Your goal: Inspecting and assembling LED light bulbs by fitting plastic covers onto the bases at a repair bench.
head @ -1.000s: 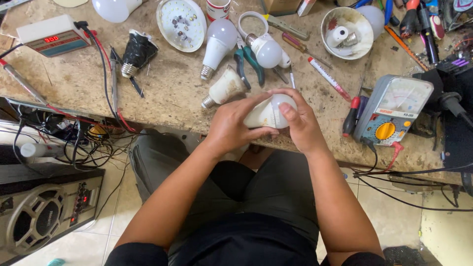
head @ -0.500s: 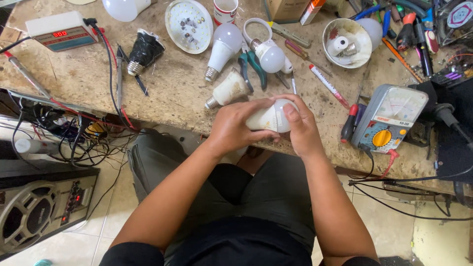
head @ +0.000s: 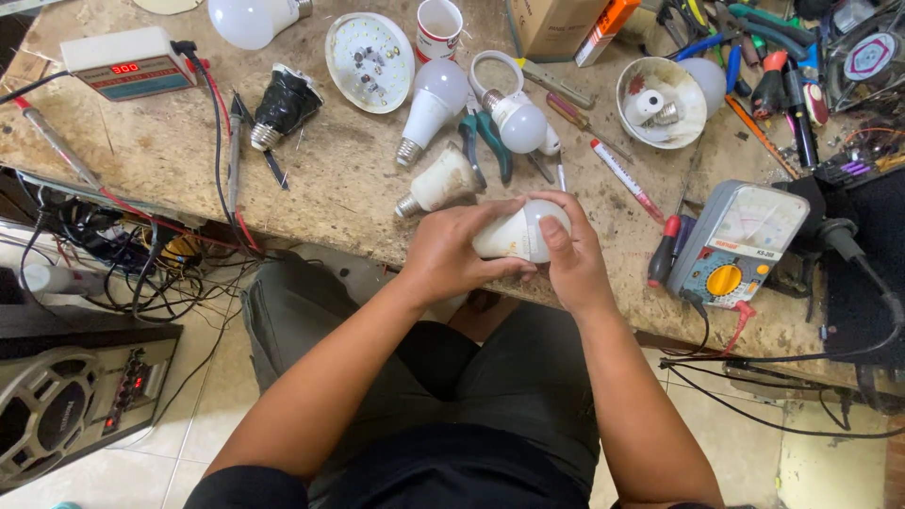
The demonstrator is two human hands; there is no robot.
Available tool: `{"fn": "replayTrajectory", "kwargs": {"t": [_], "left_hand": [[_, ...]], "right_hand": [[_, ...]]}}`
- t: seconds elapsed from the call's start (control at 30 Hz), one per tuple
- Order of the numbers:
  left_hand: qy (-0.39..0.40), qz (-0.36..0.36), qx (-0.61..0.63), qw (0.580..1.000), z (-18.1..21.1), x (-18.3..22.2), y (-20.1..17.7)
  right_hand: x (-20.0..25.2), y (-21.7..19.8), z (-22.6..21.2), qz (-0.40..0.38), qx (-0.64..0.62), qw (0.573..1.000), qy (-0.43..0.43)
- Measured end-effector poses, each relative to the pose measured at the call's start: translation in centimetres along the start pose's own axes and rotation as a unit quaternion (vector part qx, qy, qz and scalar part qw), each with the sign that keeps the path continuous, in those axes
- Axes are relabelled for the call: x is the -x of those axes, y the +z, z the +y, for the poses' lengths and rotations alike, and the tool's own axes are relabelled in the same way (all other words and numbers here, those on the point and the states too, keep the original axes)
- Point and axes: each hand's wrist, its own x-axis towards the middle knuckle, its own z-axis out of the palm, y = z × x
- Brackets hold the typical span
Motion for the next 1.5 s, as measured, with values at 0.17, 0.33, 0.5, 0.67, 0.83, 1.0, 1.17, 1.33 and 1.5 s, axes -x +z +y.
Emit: {"fn": "replayTrajectory", "kwargs": {"t": [0.17,0.33,0.5,0.67,0.83,1.0,1.17,1.33,1.5], "left_hand": [[0.001,0.001,0.002,1.0,-0.2,0.2,0.0],[0.005,0.005,-0.001,1.0,-0.3,0.2,0.2],[-0.007,-0.006,0.011,1.0,-0.3,0.0,0.3],[-0.032,-0.01,0.026,0.999,0.6,-0.3,-0.4],[-0.09,-0.017,0.056,0.994,1.7,-0.4,-1.0],[-0.151,-0.023,0.175,0.973,1.0,-0.6,-0.7],[-0.217,-0.03,0.332,0.918,0.4,-1.2,-0.1],[-0.304,0.022,0.506,0.807,2.1,-1.3,1.4],[-0.359,0.042,0.612,0.704,1.9,-0.3,2.5]], "right_hand": [[0.5,0.2,-1.5,-0.013,0.046,0.999,-0.008],[0.1,-0.9,1.0,-0.028,0.007,1.0,0.001],[-0.2,-1.7,2.9,-0.065,-0.085,0.994,-0.002],[0.0,-1.2,3.1,-0.071,-0.135,0.988,-0.019],[0.1,-1.3,2.1,-0.093,-0.066,0.992,-0.063],[1.5,-0.1,-2.1,-0.1,-0.108,0.985,-0.092],[0.7,-0.9,-3.6,-0.085,-0.007,0.993,-0.08],[-0.1,-1.3,-4.7,-0.068,0.025,0.993,-0.093],[0.2,-1.4,-7.2,-0.043,0.06,0.992,-0.1]]}}
